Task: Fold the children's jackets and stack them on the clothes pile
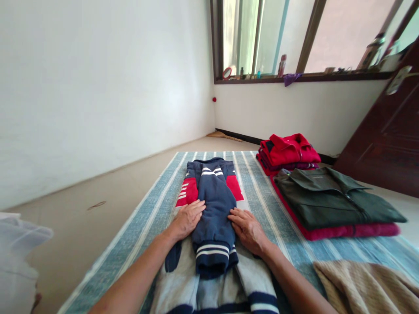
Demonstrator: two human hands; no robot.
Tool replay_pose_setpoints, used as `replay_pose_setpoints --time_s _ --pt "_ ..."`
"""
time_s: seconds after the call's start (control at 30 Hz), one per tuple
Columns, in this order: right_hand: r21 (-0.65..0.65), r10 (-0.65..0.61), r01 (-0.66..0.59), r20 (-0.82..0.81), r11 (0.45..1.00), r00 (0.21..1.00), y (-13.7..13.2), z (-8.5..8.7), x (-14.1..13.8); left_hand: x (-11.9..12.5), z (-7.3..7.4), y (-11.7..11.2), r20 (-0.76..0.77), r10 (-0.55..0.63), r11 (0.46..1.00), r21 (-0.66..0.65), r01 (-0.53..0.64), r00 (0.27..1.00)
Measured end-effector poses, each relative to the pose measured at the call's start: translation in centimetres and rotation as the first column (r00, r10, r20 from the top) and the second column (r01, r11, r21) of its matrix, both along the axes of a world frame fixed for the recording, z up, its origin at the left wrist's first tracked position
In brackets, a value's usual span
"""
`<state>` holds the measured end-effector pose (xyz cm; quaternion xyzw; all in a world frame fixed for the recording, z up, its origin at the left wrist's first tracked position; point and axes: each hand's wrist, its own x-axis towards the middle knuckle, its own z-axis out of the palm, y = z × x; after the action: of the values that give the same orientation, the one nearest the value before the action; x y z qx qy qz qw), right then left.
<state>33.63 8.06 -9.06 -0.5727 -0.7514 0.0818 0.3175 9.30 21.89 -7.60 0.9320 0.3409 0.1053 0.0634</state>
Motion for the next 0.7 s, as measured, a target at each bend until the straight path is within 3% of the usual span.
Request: replay_pose_setpoints --time_s 0.4,0.7 --pt "0.041 -0.004 0.005 -0.014 0.999 1.000 -0.2 -0.2 0.0 0.1 1.0 -0.1 -0.022 -0.025 1.000 0.000 0.025 0.999" --pt "0.062 0.004 -0.002 -0.020 0.998 1.000 -0.1 -0.5 0.2 -0.8 2.4 -1.4 0.093 -0.117 0.991 0.072 0.110 0.989"
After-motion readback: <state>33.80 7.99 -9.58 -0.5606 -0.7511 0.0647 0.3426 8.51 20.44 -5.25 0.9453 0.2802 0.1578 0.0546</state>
